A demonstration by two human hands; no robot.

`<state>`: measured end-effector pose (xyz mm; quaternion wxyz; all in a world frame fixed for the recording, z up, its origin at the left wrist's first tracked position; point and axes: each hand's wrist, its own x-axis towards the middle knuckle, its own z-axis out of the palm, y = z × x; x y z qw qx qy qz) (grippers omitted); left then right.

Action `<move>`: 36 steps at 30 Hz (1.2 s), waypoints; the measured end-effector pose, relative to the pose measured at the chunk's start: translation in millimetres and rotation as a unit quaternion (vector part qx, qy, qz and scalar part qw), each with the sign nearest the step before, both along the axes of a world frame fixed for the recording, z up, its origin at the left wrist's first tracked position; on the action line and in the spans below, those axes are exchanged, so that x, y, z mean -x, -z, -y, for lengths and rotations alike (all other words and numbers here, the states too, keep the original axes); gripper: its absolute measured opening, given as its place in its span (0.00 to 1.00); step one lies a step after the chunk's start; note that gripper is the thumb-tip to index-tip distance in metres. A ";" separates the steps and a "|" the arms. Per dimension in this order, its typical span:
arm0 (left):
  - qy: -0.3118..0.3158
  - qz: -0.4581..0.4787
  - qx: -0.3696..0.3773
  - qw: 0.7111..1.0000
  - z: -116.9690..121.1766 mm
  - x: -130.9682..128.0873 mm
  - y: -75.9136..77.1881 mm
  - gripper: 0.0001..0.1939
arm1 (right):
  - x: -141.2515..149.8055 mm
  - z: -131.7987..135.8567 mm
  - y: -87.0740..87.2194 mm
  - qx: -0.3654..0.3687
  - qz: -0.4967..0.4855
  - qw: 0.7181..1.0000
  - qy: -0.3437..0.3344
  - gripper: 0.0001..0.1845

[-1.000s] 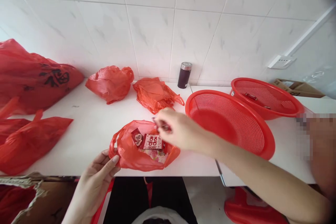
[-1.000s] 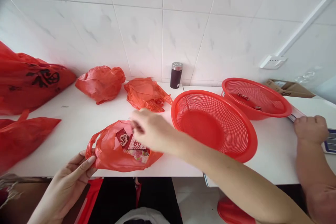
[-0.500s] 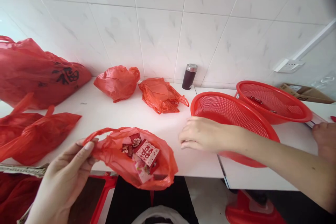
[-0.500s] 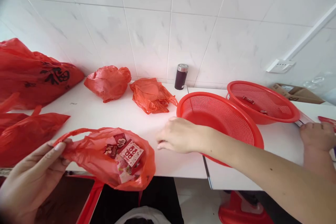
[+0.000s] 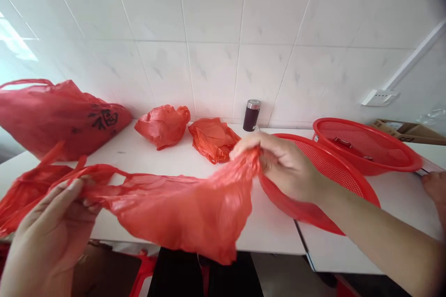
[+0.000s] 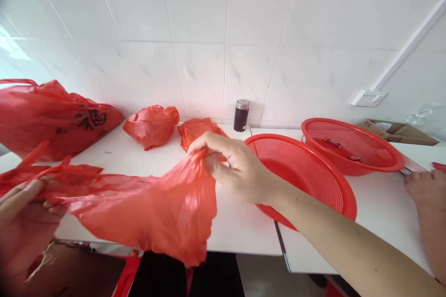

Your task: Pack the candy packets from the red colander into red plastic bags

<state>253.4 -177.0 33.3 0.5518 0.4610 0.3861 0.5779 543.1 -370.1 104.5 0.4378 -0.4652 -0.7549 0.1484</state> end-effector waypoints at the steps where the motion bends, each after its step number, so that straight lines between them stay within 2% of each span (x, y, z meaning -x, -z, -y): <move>1: 0.007 0.022 0.011 1.000 -1.4 0.9 -5.0 0.06 | -5.8 -2.4 -11.2 0.003 -0.013 1.000 0.002 0.14; 4: 0.065 0.037 0.019 0.997 2.3 -7.2 -15.2 0.04 | -15.9 -8.8 -25.9 0.014 0.012 1.000 -0.017 0.16; 6: 0.094 0.048 0.000 0.994 7.0 -16.1 -19.0 0.03 | -21.4 -11.8 -26.9 -0.026 -0.023 0.999 0.030 0.20; 8: 0.112 0.065 -0.014 0.992 10.2 -24.2 -23.1 0.02 | -28.1 -13.0 -26.8 -0.029 -0.029 0.997 0.068 0.22; 11: 0.153 0.068 -0.033 0.985 12.0 -34.7 -32.6 0.06 | -39.6 -12.7 -29.2 0.020 -0.003 0.996 0.091 0.19; 15: 0.246 0.109 -0.102 0.958 11.4 -51.8 -49.9 0.07 | -52.8 -14.4 -36.1 0.030 -0.031 0.982 0.182 0.10; 18: 0.299 0.115 -0.110 0.941 9.6 -67.0 -63.1 0.05 | -59.7 -20.4 -40.9 0.074 -0.070 0.976 0.194 0.09; 21: 0.386 0.040 -0.101 0.916 9.3 -82.5 -76.2 0.16 | -62.4 -33.4 -42.9 0.117 -0.171 0.962 0.180 0.10; 23: 0.438 -0.057 -0.088 0.893 11.3 -94.3 -84.0 0.25 | -58.2 -46.5 -42.6 0.118 -0.217 0.955 0.163 0.10; 25: 0.464 -0.179 -0.082 0.864 14.5 -108.6 -89.3 0.32 | -47.1 -62.0 -41.5 0.116 -0.238 0.956 0.129 0.09; 26: 0.479 -0.236 -0.085 0.841 16.0 -116.5 -90.6 0.34 | -39.3 -69.9 -40.6 0.120 -0.239 0.958 0.102 0.09; 28: 0.519 -0.319 -0.095 0.787 18.2 -132.3 -89.6 0.29 | -22.4 -84.0 -38.0 0.128 -0.227 0.964 0.039 0.05; 29: 0.536 -0.338 -0.090 0.769 18.5 -139.3 -87.6 0.25 | -15.2 -89.7 -35.8 0.130 -0.215 0.968 0.011 0.04; 30: 0.545 -0.342 -0.076 0.762 18.0 -145.1 -84.7 0.21 | -9.9 -93.9 -32.8 0.126 -0.200 0.972 -0.008 0.02; 32: 0.536 -0.325 -0.042 0.778 14.6 -151.8 -77.2 0.19 | -6.7 -97.5 -23.5 0.096 -0.177 0.980 -0.004 0.06; 34: 0.521 -0.292 -0.016 0.802 8.9 -152.5 -68.9 0.20 | -12.4 -95.4 -9.4 0.065 -0.171 0.982 0.046 0.10; 36: 0.518 -0.267 -0.005 0.813 2.7 -149.9 -60.9 0.20 | -21.3 -90.0 7.8 0.078 -0.179 0.978 0.080 0.12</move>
